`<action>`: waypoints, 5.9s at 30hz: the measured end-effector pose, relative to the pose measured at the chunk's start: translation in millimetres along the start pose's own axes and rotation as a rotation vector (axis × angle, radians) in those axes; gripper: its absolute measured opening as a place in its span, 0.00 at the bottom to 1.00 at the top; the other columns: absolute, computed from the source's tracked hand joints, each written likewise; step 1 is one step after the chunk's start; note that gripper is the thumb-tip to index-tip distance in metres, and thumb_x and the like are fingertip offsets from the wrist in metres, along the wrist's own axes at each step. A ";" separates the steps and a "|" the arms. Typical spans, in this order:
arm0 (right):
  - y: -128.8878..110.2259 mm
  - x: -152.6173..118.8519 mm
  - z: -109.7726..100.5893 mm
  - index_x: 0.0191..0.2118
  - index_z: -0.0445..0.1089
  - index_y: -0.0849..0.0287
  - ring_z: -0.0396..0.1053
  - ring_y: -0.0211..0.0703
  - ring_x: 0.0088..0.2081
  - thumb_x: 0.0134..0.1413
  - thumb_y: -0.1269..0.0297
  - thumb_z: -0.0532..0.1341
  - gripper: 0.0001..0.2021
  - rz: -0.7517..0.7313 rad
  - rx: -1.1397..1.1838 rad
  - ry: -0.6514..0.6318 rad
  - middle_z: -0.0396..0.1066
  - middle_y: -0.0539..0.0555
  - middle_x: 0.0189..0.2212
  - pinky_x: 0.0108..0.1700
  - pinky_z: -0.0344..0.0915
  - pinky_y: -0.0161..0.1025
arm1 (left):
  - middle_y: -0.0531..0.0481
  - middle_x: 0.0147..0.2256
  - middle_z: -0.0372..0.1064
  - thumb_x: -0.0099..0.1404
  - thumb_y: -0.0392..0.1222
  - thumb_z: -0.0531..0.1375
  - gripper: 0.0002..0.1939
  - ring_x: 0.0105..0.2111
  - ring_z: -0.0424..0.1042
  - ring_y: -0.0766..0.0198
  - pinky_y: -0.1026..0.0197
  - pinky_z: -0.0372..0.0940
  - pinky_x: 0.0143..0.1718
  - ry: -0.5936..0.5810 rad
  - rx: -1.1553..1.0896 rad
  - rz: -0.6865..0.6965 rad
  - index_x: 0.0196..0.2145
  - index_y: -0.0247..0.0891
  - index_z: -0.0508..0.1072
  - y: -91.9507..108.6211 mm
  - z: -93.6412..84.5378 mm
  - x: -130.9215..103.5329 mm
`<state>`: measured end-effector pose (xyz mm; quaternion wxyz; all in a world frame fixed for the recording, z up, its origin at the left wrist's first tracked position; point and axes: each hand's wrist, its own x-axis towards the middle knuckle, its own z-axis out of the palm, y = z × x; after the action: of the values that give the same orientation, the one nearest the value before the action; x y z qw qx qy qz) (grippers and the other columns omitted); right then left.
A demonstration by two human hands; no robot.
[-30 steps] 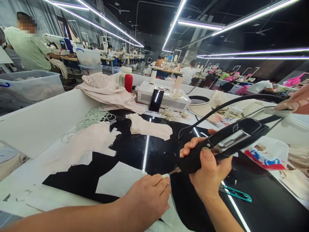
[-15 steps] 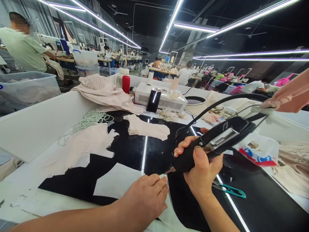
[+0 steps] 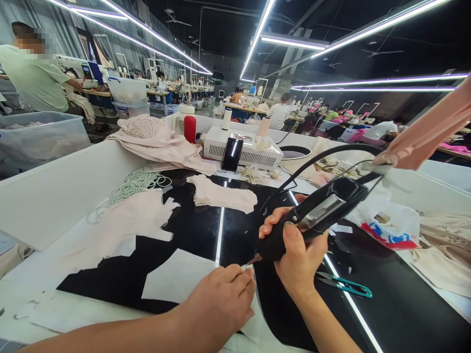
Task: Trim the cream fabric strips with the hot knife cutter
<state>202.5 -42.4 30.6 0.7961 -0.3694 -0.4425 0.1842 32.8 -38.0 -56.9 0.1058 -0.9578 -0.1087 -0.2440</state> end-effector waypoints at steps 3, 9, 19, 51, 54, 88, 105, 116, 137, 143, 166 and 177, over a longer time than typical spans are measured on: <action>1.7 0.5 0.3 0.56 0.71 0.47 0.72 0.39 0.28 0.67 0.59 0.73 0.17 0.000 -0.011 -0.005 0.75 0.45 0.34 0.30 0.76 0.38 | 0.42 0.58 0.81 0.84 0.52 0.63 0.22 0.52 0.78 0.58 0.57 0.72 0.48 -0.063 0.020 0.039 0.59 0.29 0.79 -1.8 0.0 0.3; -12.3 5.2 -5.0 0.54 0.72 0.48 0.74 0.39 0.27 0.63 0.56 0.76 0.18 -0.034 -0.038 0.027 0.75 0.45 0.34 0.29 0.77 0.39 | 0.45 0.59 0.81 0.84 0.49 0.62 0.17 0.52 0.78 0.59 0.58 0.71 0.54 -0.059 -0.026 0.022 0.58 0.32 0.79 -9.4 -11.5 3.6; -53.2 -13.5 -32.4 0.58 0.76 0.47 0.74 0.40 0.26 0.62 0.55 0.78 0.22 -0.031 -0.074 0.083 0.77 0.46 0.32 0.27 0.78 0.38 | 0.49 0.71 0.71 0.85 0.51 0.60 0.22 0.69 0.71 0.45 0.42 0.68 0.66 -0.160 -0.201 -0.168 0.70 0.43 0.72 -33.7 -25.0 -0.8; -41.6 -28.4 -42.6 0.60 0.72 0.48 0.75 0.40 0.26 0.65 0.54 0.76 0.22 -0.053 -0.118 0.090 0.77 0.47 0.34 0.28 0.78 0.38 | 0.51 0.28 0.61 0.71 0.27 0.63 0.14 0.27 0.60 0.62 0.56 0.54 0.26 0.142 -0.039 0.255 0.29 0.37 0.67 8.5 -12.2 42.4; -41.0 -28.1 -43.8 0.56 0.74 0.48 0.75 0.40 0.26 0.64 0.53 0.77 0.20 -0.060 -0.131 0.098 0.78 0.47 0.33 0.28 0.78 0.38 | 0.51 0.28 0.61 0.74 0.30 0.62 0.14 0.27 0.61 0.61 0.56 0.52 0.26 0.070 -0.003 0.268 0.30 0.38 0.66 7.5 -8.9 41.9; -42.3 -27.9 -41.9 0.47 0.71 0.51 0.74 0.40 0.25 0.63 0.58 0.75 0.15 -0.038 -0.113 0.100 0.78 0.46 0.33 0.27 0.76 0.38 | 0.53 0.30 0.68 0.84 0.33 0.56 0.17 0.30 0.65 0.61 0.54 0.56 0.29 0.103 -0.207 0.163 0.33 0.39 0.72 -8.4 -5.7 33.4; -42.2 -26.1 -40.8 0.49 0.72 0.50 0.75 0.39 0.25 0.63 0.50 0.78 0.19 -0.048 -0.092 0.094 0.79 0.45 0.33 0.28 0.77 0.37 | 0.53 0.31 0.69 0.82 0.32 0.59 0.15 0.30 0.65 0.61 0.55 0.55 0.31 0.034 -0.192 0.157 0.33 0.40 0.70 -7.6 -2.7 30.9; -48.0 -30.5 -42.9 0.59 0.72 0.47 0.75 0.38 0.26 0.65 0.52 0.77 0.22 -0.018 -0.053 0.086 0.78 0.45 0.34 0.29 0.78 0.36 | 0.52 0.32 0.70 0.81 0.32 0.58 0.14 0.30 0.65 0.60 0.54 0.58 0.29 0.053 -0.253 0.156 0.35 0.38 0.74 -8.5 -5.1 32.8; -53.1 -36.8 -48.0 0.60 0.73 0.47 0.75 0.39 0.27 0.65 0.54 0.77 0.22 -0.030 -0.084 0.057 0.77 0.46 0.34 0.29 0.78 0.37 | 0.49 0.39 0.76 0.81 0.31 0.60 0.08 0.36 0.73 0.62 0.58 0.66 0.39 -0.102 -0.248 0.190 0.43 0.39 0.78 -31.6 -22.7 24.7; -54.8 -36.5 -51.2 0.60 0.73 0.47 0.75 0.41 0.27 0.64 0.55 0.78 0.24 -0.014 -0.087 0.071 0.78 0.47 0.34 0.28 0.79 0.38 | 0.51 0.38 0.77 0.82 0.31 0.59 0.11 0.36 0.72 0.62 0.57 0.66 0.39 -0.007 -0.304 0.189 0.39 0.39 0.76 -37.3 -22.2 21.0; -64.7 -22.1 -28.5 0.53 0.73 0.51 0.72 0.43 0.23 0.52 0.58 0.79 0.25 -0.003 -0.117 0.204 0.77 0.46 0.28 0.24 0.76 0.40 | 0.53 0.35 0.75 0.80 0.34 0.64 0.15 0.35 0.69 0.63 0.57 0.64 0.38 0.098 -0.323 0.153 0.32 0.39 0.71 -25.0 -7.0 16.5; -49.5 -28.1 -16.4 0.56 0.73 0.51 0.73 0.42 0.25 0.58 0.59 0.76 0.22 -0.029 -0.130 0.149 0.76 0.46 0.30 0.26 0.76 0.40 | 0.52 0.35 0.75 0.82 0.34 0.61 0.15 0.35 0.69 0.61 0.56 0.62 0.37 0.069 -0.316 0.142 0.33 0.40 0.73 -22.7 -8.1 16.7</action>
<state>199.5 -99.5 46.3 0.8039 -0.4265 -0.3980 0.1158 37.6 -15.9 -38.3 -0.0254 -0.9588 0.0024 -0.2829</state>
